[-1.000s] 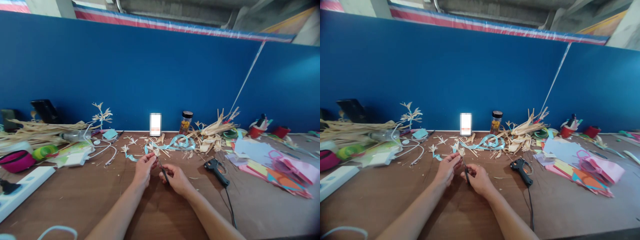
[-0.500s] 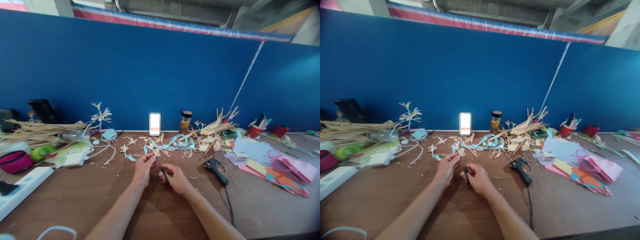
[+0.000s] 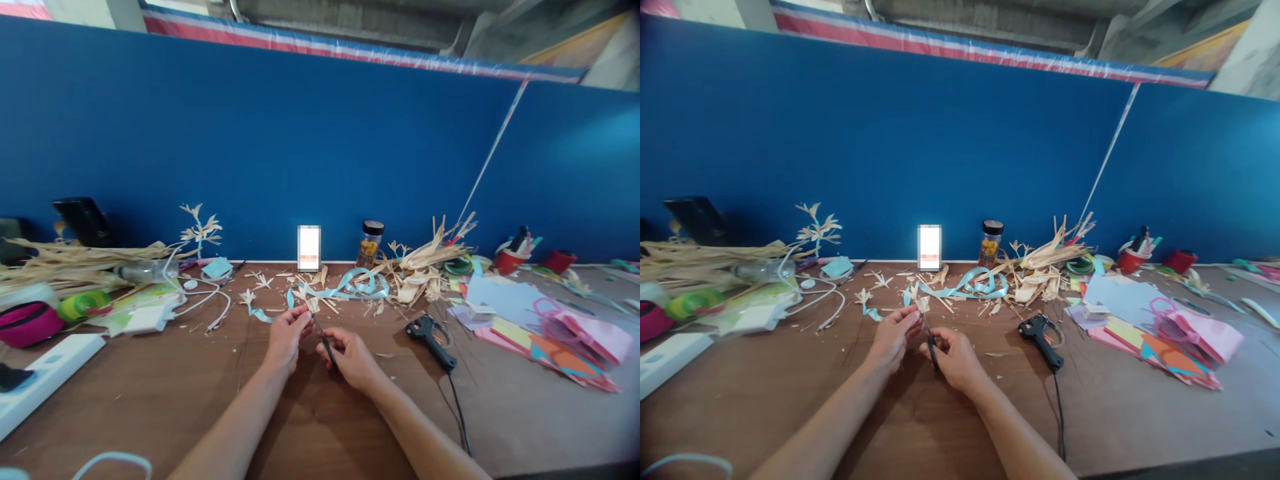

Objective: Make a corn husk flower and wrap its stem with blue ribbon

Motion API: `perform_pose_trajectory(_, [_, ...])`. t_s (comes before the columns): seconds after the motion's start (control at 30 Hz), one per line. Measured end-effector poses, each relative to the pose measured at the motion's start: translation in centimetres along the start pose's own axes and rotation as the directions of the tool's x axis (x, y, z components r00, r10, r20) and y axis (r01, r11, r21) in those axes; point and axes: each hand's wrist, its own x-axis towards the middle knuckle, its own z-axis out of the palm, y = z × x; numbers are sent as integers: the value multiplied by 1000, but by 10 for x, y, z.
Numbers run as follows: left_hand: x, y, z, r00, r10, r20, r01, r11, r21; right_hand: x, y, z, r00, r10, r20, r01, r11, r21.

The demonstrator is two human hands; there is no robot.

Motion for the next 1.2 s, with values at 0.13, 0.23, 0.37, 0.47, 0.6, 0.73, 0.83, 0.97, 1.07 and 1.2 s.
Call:
perform_pose_trajectory(0.13, [0,-1,0,1000,-5,-2,5,1000,1,0,0,0,1000,-4,-5,4,1000,-21])
perform_pose_trajectory(0.23, [1,-1,-1,1000,-7,6,7,1000,-3,-1,-2,0,1000,-11,-14,10,998,-62])
perform_pose_trajectory(0.37, [0,-1,-1,1000,-9,9,9,1000,-10,-2,-4,0,1000,-22,-9,22,997,-75])
perform_pose_trajectory(0.47, [-1,-1,0,1000,-10,5,11,1000,-8,-2,-6,0,999,-37,-13,36,996,-76])
perform_pose_trajectory(0.6, [0,-1,0,1000,-11,14,12,1000,-12,-3,-5,-1,999,-40,-15,39,996,-85])
perform_pose_trajectory(0.73, [1,-3,-1,1000,-10,27,11,1000,-20,-3,-4,0,999,-32,-40,28,994,-101])
perform_pose_trajectory(0.83, [1,-3,-2,999,-9,33,10,1000,-16,-2,-1,1,999,-14,-42,10,996,-93])
perform_pose_trajectory(0.97, [1,-2,-1,999,17,36,-16,1000,-19,1,2,-2,996,-15,-91,0,986,-168])
perform_pose_trajectory(1.07, [0,0,-1,999,30,32,-29,999,-19,1,2,-11,962,-75,-262,-58,882,-468])
perform_pose_trajectory(1.2, [0,0,-2,998,50,49,-50,999,13,-4,-2,-26,933,-151,-327,-182,587,-789])
